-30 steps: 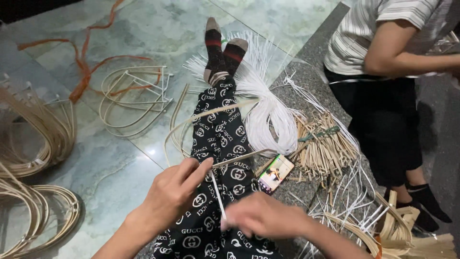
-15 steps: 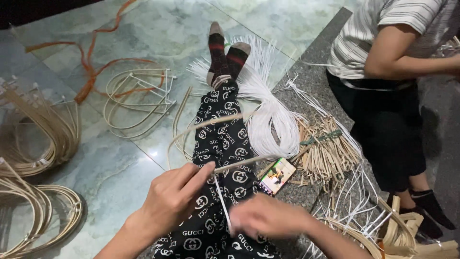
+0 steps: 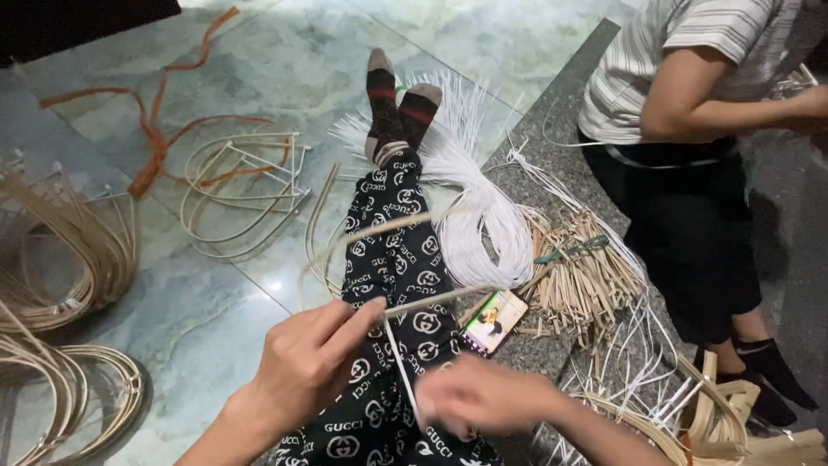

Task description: Hand-weaving or assembling bamboo/fiber craft items on the floor.

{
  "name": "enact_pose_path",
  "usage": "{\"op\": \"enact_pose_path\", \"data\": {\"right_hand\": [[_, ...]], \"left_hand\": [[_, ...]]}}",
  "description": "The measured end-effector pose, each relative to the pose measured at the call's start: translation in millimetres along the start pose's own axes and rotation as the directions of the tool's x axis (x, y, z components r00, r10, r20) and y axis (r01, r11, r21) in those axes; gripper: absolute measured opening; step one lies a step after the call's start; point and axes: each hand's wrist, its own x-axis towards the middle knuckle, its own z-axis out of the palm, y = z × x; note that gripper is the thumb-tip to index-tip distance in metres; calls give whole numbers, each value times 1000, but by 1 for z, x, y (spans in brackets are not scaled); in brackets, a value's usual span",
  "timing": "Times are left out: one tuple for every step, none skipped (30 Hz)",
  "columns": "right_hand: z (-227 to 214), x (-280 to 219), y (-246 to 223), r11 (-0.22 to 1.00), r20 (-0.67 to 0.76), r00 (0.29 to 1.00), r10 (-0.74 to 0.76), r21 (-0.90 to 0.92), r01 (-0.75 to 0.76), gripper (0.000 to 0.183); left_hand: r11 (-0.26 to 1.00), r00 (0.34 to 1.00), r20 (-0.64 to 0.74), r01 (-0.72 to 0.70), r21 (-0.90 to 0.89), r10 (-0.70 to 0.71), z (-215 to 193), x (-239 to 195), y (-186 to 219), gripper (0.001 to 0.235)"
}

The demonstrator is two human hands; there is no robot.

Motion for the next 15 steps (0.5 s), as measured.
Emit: {"op": "enact_pose_path", "data": {"right_hand": [[-14, -13, -26, 1000, 4, 1000, 2, 5, -2, 35], [-21, -30, -51, 953, -130, 946, -296, -110, 283, 29], [-30, -49, -76, 813, -211, 791, -574, -259, 521, 24], [-46, -49, -70, 819, -235, 789, -568, -258, 513, 24], [-62, -50, -66, 898, -479, 765, -431, -316, 308, 23], [-82, -48, -62, 943, -681, 669, -298, -319, 96, 23], [-88, -31, -41, 941, -686, 660, -306, -325, 98, 23], [-95, -12, -20, 978, -661, 722, -206, -170, 124, 23], [-102, 8, 0, 991, -615, 781, -111, -8, 134, 24], [-78, 19, 11, 990, -608, 785, -122, -20, 139, 24], [-54, 30, 23, 992, -461, 887, -20, -123, -41, 30], [-30, 40, 37, 947, -313, 943, 114, -254, -199, 35], [-24, 21, 16, 944, -305, 946, 108, -266, -193, 35], [-15, 1, -5, 991, -169, 983, -75, -126, 54, 30], [-7, -20, -24, 959, -59, 960, -275, 51, 278, 26]], "left_hand": [[1000, 1000, 4, 5, -2, -5, 4, 0, 0, 46], [1000, 999, 36, -4, 16, 3, 9, 0, 2, 42], [999, 998, 67, -15, 33, 12, 14, 0, 5, 39], [999, 996, 80, -30, 19, 29, 17, 1, 12, 39], [998, 994, 92, -59, -27, 62, 19, 2, 19, 30], [995, 992, 90, -85, -53, 90, 19, 3, 25, 22], [994, 991, 89, -98, -48, 102, 15, 6, 27, 22], [990, 992, 34, -115, -87, 118, 11, 8, 29, 24], [983, 991, -21, -135, -126, 133, 7, 9, 30, 25], [984, 991, -30, -133, -114, 131, 4, 9, 26, 25], [994, 996, -40, -83, -69, 80, 1, 10, 22, 28], [999, 998, -51, -28, -25, 26, -1, 9, 18, 33], [1000, 998, -61, -21, -16, 20, 1, 9, 13, 33], [999, 999, -43, -8, 41, 10, 3, 8, 10, 37], [995, 1000, -26, 4, 97, -2, 7, 7, 6, 41]]}}
